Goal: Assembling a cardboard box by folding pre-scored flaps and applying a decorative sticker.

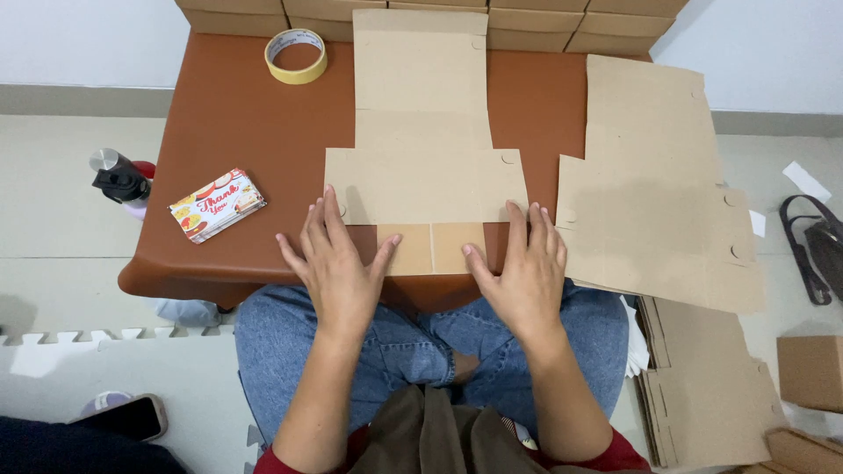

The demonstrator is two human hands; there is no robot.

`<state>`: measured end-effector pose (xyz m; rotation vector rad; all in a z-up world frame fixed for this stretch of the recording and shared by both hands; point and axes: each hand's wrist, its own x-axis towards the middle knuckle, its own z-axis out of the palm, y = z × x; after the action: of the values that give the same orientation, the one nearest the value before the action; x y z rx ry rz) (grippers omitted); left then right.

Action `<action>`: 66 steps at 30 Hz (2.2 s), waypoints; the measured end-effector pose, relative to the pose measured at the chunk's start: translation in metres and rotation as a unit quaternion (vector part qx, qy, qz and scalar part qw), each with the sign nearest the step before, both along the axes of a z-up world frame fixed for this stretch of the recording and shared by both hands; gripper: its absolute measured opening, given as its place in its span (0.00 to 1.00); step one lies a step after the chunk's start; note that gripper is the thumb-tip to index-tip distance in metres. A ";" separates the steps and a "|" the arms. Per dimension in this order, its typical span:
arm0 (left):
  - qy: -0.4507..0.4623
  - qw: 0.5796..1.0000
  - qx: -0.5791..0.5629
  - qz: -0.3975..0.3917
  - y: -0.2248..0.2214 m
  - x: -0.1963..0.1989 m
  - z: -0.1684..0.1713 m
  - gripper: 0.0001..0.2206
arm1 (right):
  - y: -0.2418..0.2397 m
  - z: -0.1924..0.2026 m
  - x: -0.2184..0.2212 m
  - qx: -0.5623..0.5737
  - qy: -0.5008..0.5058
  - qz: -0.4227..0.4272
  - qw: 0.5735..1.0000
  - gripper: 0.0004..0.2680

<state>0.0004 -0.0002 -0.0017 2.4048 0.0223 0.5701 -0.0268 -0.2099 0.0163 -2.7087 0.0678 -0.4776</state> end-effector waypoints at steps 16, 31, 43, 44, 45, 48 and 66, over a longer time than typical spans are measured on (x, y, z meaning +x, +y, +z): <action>0.009 0.972 0.014 -0.233 -0.007 0.007 0.017 0.33 | -0.013 0.006 0.013 0.112 0.044 0.014 0.993 0.32; 0.075 0.960 0.164 -0.214 -0.014 0.047 0.002 0.22 | -0.006 0.021 0.015 0.199 0.079 0.022 0.977 0.34; 0.122 0.947 0.219 -0.200 -0.014 0.061 -0.012 0.28 | 0.004 0.000 0.023 -0.047 0.076 0.193 0.977 0.23; 0.132 0.942 0.230 -0.203 -0.014 0.064 -0.014 0.29 | 0.003 0.003 0.023 -0.078 0.106 0.196 0.972 0.24; 0.142 0.938 0.241 -0.206 -0.014 0.067 -0.016 0.30 | 0.003 0.006 0.023 -0.109 0.136 0.199 0.964 0.26; 0.168 0.932 0.248 -0.206 -0.015 0.079 -0.015 0.31 | 0.002 0.012 0.039 -0.108 0.182 0.195 0.958 0.28; 0.037 0.959 0.228 -0.167 -0.027 0.092 -0.023 0.20 | 0.007 -0.017 0.083 -0.091 0.028 0.118 0.988 0.16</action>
<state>0.0920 -0.0270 -0.0249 2.7853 -0.5272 0.3509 0.0560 -0.2024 -0.0011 -2.8589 -0.2919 -0.3512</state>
